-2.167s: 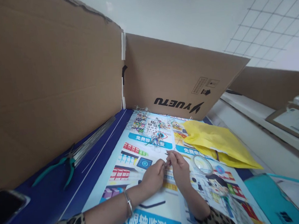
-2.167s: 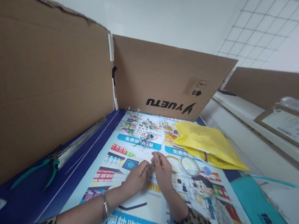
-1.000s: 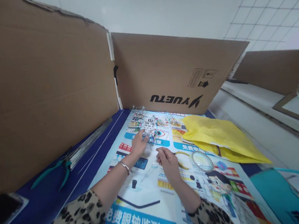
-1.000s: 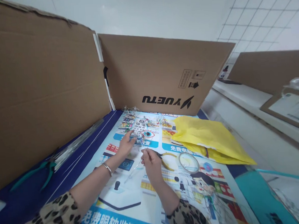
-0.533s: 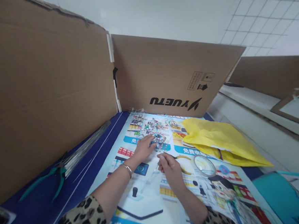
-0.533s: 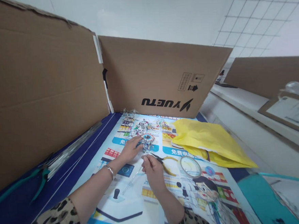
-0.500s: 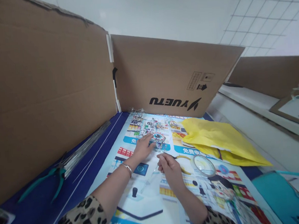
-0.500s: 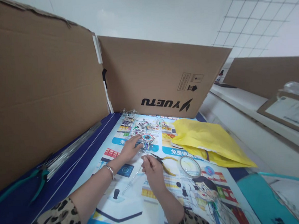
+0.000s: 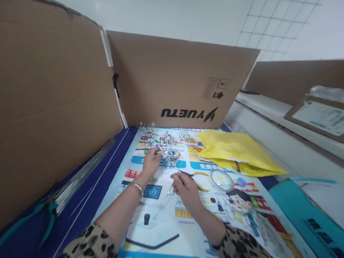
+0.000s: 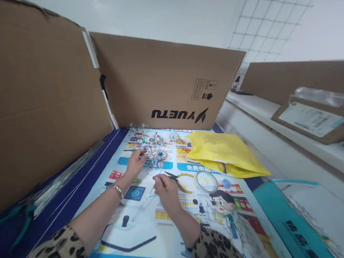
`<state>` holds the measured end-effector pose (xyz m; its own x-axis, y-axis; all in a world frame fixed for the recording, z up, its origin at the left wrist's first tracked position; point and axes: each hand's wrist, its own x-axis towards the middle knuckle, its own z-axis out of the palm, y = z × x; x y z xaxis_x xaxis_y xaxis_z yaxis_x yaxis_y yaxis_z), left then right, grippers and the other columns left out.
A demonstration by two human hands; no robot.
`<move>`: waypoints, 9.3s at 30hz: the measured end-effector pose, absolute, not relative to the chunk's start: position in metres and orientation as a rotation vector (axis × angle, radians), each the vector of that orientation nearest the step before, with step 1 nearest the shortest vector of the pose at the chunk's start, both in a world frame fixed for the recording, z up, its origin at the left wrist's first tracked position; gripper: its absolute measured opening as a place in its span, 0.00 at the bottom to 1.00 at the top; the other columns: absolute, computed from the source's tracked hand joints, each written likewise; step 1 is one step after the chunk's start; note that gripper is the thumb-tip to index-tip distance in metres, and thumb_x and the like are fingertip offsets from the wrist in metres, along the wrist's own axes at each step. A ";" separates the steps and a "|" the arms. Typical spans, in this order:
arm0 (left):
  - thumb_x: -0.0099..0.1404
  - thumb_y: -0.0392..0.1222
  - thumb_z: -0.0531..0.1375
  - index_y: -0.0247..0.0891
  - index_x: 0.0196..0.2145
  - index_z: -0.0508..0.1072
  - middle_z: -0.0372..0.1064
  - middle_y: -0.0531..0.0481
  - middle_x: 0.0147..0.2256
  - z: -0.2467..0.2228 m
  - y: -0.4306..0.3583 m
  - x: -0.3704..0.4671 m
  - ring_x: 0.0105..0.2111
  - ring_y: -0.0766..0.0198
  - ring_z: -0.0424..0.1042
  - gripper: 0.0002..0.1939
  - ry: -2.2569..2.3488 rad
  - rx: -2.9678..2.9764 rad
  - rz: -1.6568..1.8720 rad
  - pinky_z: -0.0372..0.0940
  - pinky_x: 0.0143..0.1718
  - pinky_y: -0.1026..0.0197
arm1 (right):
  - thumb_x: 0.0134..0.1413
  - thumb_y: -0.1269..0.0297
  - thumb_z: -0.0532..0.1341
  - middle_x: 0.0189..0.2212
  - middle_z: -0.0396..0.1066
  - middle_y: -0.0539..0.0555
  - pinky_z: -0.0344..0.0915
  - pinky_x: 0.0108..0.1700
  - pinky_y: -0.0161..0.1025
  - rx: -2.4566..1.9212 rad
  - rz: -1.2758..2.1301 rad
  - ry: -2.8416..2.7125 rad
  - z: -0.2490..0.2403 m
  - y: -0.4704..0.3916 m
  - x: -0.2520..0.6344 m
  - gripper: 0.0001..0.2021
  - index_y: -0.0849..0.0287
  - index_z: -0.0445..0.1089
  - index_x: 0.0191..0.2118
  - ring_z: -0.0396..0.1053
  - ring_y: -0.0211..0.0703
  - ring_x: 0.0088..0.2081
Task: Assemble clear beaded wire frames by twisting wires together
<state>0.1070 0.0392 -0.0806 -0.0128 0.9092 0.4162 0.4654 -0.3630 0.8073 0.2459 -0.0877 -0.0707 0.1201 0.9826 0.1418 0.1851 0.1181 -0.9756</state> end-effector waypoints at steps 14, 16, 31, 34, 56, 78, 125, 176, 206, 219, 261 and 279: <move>0.60 0.37 0.52 0.39 0.34 0.72 0.72 0.51 0.33 -0.052 -0.045 0.137 0.34 0.64 0.71 0.09 1.094 1.797 1.206 0.66 0.37 0.62 | 0.56 0.52 0.55 0.21 0.66 0.48 0.64 0.26 0.32 -1.287 0.753 -1.202 -0.057 -0.088 0.253 0.16 0.60 0.70 0.36 0.64 0.35 0.22; 0.62 0.37 0.52 0.39 0.42 0.69 0.71 0.48 0.40 -0.050 -0.065 0.140 0.39 0.62 0.70 0.12 1.011 1.823 1.138 0.65 0.41 0.60 | 0.55 0.52 0.55 0.22 0.66 0.49 0.65 0.28 0.33 -1.289 0.684 -1.200 -0.052 -0.086 0.260 0.15 0.60 0.70 0.35 0.64 0.36 0.23; 0.62 0.35 0.49 0.39 0.40 0.67 0.69 0.51 0.35 -0.058 -0.082 0.131 0.34 0.64 0.67 0.10 1.018 1.829 0.879 0.61 0.38 0.61 | 0.54 0.49 0.55 0.19 0.62 0.46 0.62 0.26 0.34 -1.324 0.761 -1.187 -0.057 -0.079 0.264 0.18 0.60 0.70 0.36 0.61 0.36 0.21; 0.61 0.35 0.50 0.39 0.38 0.66 0.67 0.52 0.32 -0.056 -0.082 0.131 0.31 0.64 0.65 0.09 1.051 1.852 0.831 0.60 0.35 0.62 | 0.54 0.50 0.55 0.18 0.61 0.46 0.62 0.24 0.33 -1.320 0.786 -1.194 -0.060 -0.078 0.265 0.18 0.60 0.70 0.36 0.61 0.36 0.20; 0.63 0.41 0.49 0.41 0.29 0.59 0.58 0.59 0.17 -0.058 -0.084 0.132 0.18 0.68 0.59 0.06 0.965 1.429 0.891 0.56 0.22 0.66 | 0.58 0.54 0.53 0.21 0.65 0.48 0.64 0.31 0.35 -1.338 0.637 -1.371 -0.063 -0.085 0.259 0.15 0.59 0.70 0.39 0.64 0.37 0.24; 0.62 0.37 0.49 0.40 0.27 0.58 0.59 0.59 0.19 -0.065 -0.081 0.132 0.22 0.68 0.61 0.06 0.988 1.618 0.842 0.56 0.27 0.66 | 0.56 0.52 0.53 0.22 0.67 0.49 0.63 0.27 0.35 -1.404 0.673 -1.371 -0.065 -0.084 0.265 0.17 0.60 0.70 0.39 0.63 0.38 0.23; 0.62 0.37 0.50 0.39 0.25 0.57 0.58 0.58 0.18 -0.057 -0.082 0.133 0.20 0.69 0.58 0.08 0.928 1.530 0.838 0.54 0.24 0.66 | 0.57 0.53 0.53 0.24 0.69 0.50 0.64 0.32 0.36 -1.394 0.618 -1.382 -0.065 -0.083 0.267 0.17 0.60 0.72 0.38 0.65 0.40 0.27; 0.61 0.32 0.55 0.34 0.26 0.64 0.60 0.56 0.20 -0.060 -0.077 0.134 0.20 0.73 0.58 0.06 0.754 1.054 1.054 0.55 0.27 0.67 | 0.55 0.50 0.54 0.37 0.74 0.59 0.63 0.41 0.41 -1.442 0.410 -1.563 -0.070 -0.081 0.259 0.20 0.61 0.72 0.39 0.70 0.49 0.38; 0.62 0.38 0.55 0.35 0.26 0.65 0.60 0.56 0.24 -0.061 -0.076 0.126 0.26 0.71 0.58 0.07 0.802 1.268 1.067 0.54 0.31 0.68 | 0.51 0.50 0.58 0.23 0.69 0.52 0.63 0.32 0.38 -1.377 0.593 -1.381 -0.053 -0.080 0.256 0.20 0.65 0.74 0.36 0.64 0.39 0.25; 0.57 0.53 0.59 0.35 0.34 0.67 0.56 0.58 0.20 -0.052 -0.087 0.124 0.18 0.73 0.51 0.16 0.677 1.125 0.940 0.43 0.21 0.67 | 0.49 0.55 0.60 0.22 0.68 0.48 0.59 0.25 0.32 -1.176 0.854 -1.207 -0.035 -0.079 0.262 0.14 0.63 0.73 0.33 0.63 0.33 0.23; 0.56 0.35 0.61 0.32 0.29 0.74 0.70 0.52 0.24 -0.057 -0.068 0.090 0.24 0.71 0.66 0.03 0.842 1.591 0.873 0.61 0.28 0.66 | 0.56 0.54 0.55 0.33 0.71 0.50 0.67 0.37 0.38 -1.207 0.581 -1.635 -0.036 -0.095 0.252 0.14 0.57 0.71 0.40 0.69 0.37 0.31; 0.56 0.30 0.59 0.32 0.28 0.71 0.66 0.55 0.21 -0.062 -0.057 0.092 0.21 0.75 0.64 0.02 0.759 1.508 1.029 0.61 0.25 0.69 | 0.52 0.52 0.61 0.31 0.70 0.56 0.57 0.29 0.37 -1.058 0.482 -3.060 -0.002 -0.234 0.166 0.15 0.62 0.69 0.35 0.67 0.45 0.32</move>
